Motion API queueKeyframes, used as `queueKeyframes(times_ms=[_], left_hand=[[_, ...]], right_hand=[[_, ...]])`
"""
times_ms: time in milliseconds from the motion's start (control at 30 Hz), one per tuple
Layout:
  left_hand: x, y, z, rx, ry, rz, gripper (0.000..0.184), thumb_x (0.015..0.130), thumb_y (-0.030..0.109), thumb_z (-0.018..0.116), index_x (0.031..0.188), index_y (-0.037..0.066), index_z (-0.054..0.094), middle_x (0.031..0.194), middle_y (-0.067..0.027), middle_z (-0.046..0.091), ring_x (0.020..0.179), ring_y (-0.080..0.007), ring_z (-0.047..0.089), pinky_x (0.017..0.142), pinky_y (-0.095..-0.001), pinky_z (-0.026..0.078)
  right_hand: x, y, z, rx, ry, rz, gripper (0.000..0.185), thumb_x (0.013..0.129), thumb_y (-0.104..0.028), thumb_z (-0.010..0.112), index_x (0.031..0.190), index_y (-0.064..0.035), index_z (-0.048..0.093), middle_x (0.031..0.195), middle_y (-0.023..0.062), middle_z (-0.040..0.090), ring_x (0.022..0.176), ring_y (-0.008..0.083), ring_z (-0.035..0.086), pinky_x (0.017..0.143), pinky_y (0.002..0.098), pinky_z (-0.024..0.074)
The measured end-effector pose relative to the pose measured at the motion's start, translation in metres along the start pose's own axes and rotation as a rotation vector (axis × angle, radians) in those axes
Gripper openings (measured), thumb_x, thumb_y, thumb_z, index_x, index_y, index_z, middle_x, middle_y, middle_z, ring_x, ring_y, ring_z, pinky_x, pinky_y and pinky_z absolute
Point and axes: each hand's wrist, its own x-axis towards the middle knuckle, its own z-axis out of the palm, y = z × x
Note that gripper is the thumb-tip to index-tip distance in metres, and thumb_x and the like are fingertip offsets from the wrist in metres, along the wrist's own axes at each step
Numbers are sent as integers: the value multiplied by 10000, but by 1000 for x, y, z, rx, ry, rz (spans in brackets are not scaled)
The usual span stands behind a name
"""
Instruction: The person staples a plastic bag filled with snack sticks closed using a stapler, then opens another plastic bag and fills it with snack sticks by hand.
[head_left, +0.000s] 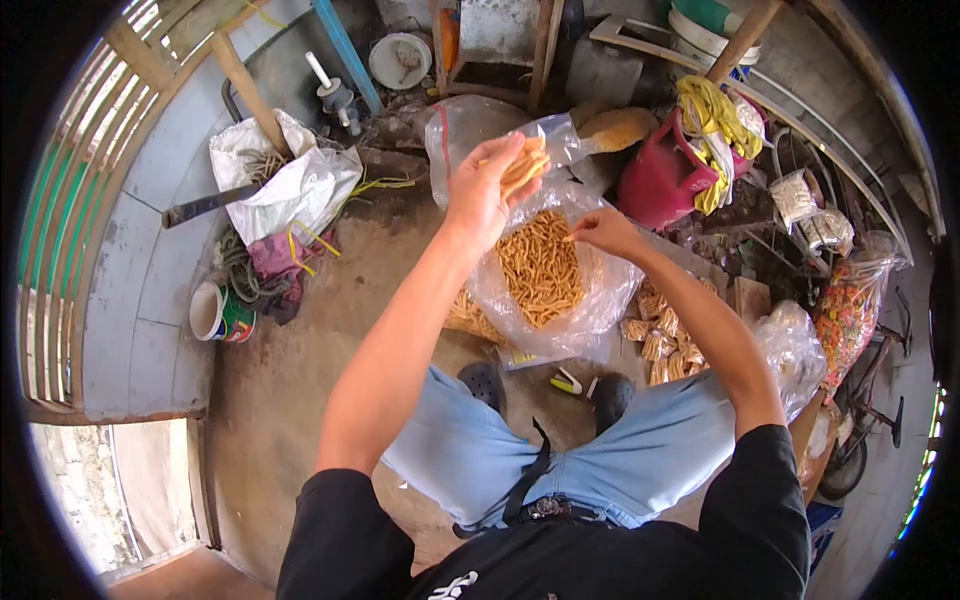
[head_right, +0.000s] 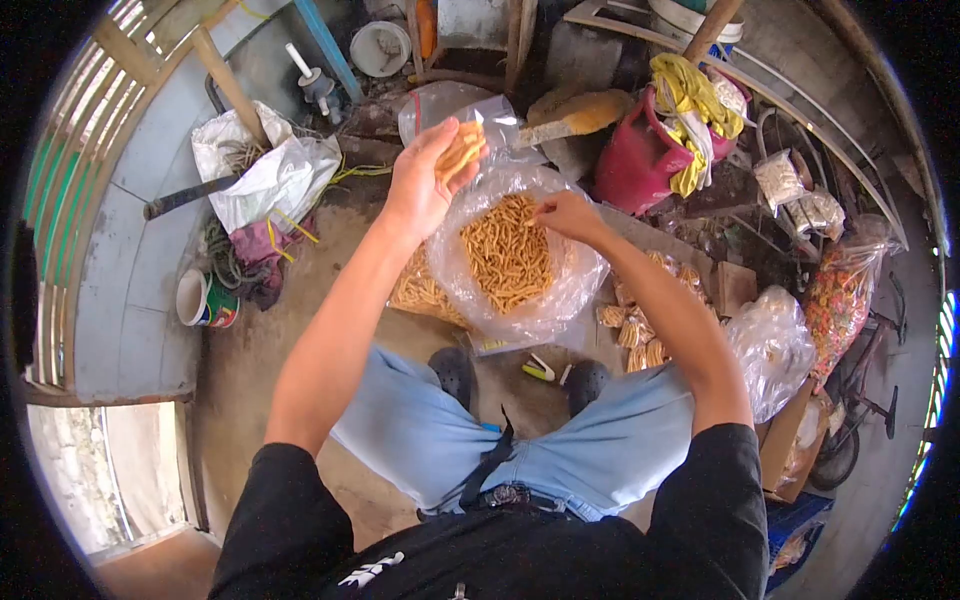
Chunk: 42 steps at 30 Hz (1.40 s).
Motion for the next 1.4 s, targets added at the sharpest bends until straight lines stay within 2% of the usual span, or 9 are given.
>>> queueKeyframes(times_ms=[267,367,467,633,800,933,1100,1233,1400], left_hand=[[-13,2,16,-8,-72,27,229,879,254,651,980,49,640,971,-105,678,855,-227,680,635,-262,586],[-17,6,13,56,-67,46,228,866,273,665,958,66,641,958,-108,679,830,-229,681,626,-269,580],[-21,9,8,60,-60,49,215,867,271,665,942,72,636,956,-113,679,821,-226,682,628,-265,578],[-27,15,3,75,-78,60,241,891,310,634,942,78,595,954,-119,674,833,-234,682,624,-280,570],[-24,16,-4,64,-58,28,336,913,395,573,994,70,551,971,-140,665,846,-253,681,623,-298,565],[-20,15,-7,1,-97,24,350,917,413,549,988,70,556,996,-158,662,858,-272,679,625,-309,574],[-21,15,-6,-66,-73,-21,314,921,375,532,992,73,572,1023,-169,660,879,-286,676,620,-322,582],[-21,12,2,-44,-103,-29,266,915,325,523,993,80,586,1026,-152,664,892,-278,675,613,-318,586],[-24,2,9,24,-168,-14,224,947,279,497,993,79,585,1011,-131,668,878,-267,680,590,-330,596]], right_hand=[[32,60,152,-313,-176,80,254,738,-280,617,859,-80,717,777,173,680,763,318,668,723,395,522],[22,15,163,42,-37,392,262,749,-279,594,878,-79,704,914,169,684,908,306,655,783,419,509],[25,-15,176,-8,31,535,290,789,-295,599,977,-93,688,1026,156,672,956,312,645,820,440,505],[38,-4,198,-134,108,452,259,806,-278,594,1002,-138,686,1086,142,650,986,316,628,854,436,499],[50,14,154,-38,142,219,251,825,-259,563,964,-80,671,923,148,678,893,348,640,807,425,499],[53,1,29,10,206,-157,226,844,-242,598,932,-47,670,849,120,676,787,257,652,691,391,494],[-28,-97,-122,304,421,-168,206,917,-166,584,1012,-1,664,771,9,611,678,77,522,621,249,431],[-84,-119,-141,288,532,-344,185,889,-126,626,1025,-11,677,846,22,601,779,95,525,714,225,424],[-118,-149,-129,265,461,-285,196,881,-110,630,1046,-16,677,856,36,566,800,109,517,711,225,410]])
